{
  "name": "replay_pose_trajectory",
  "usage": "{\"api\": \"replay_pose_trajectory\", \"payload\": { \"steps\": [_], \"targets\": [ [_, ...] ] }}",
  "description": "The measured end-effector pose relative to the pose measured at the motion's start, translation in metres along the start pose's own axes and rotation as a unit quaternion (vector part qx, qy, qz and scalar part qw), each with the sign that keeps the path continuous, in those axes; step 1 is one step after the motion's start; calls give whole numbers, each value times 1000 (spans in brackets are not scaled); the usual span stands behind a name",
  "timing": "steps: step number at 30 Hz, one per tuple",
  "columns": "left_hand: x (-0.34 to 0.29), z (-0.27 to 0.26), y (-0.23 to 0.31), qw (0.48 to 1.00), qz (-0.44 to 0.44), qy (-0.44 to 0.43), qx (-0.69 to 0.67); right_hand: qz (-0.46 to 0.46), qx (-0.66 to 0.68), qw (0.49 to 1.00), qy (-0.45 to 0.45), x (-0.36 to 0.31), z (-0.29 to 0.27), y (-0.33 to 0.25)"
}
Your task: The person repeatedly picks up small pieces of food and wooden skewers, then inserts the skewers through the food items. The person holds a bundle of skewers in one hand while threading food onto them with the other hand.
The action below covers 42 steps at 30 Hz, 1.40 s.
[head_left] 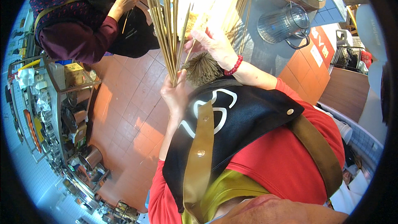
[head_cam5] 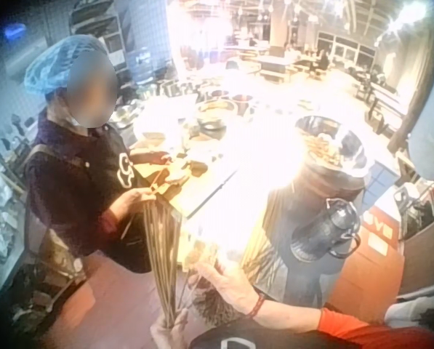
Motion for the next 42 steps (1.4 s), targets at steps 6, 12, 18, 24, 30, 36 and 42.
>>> {"api": "replay_pose_trajectory", "payload": {
  "steps": [6,12,18,24,30,36,42],
  "targets": [
    [2,3,3,1000,3,-16,-12,-11,-46,998,-52,7,3,1],
    [4,22,8,995,8,-95,-30,127,-42,989,-66,32,-7,38],
    [9,24,-1,990,-118,-78,-19,106,-258,888,-365,55,-12,31],
    [4,26,-16,974,-216,-56,-25,-20,-496,864,-88,235,-126,6],
    [4,28,-35,982,-175,-63,17,-199,-656,710,162,388,-153,-2],
    [-13,18,-62,965,-239,17,-110,-117,-690,695,164,438,-160,29],
    [-11,2,-54,969,-233,2,-83,-166,-533,818,138,412,-168,5]
  ]
}}
Point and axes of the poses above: each hand's wrist, its own x-axis towards the middle knuckle, its own z-axis out of the palm, y = z × x, the point moved 10 cm from there along x, towards the middle knuckle, and after that the axes turned 7 degrees about -x, right-handed, at the moved point
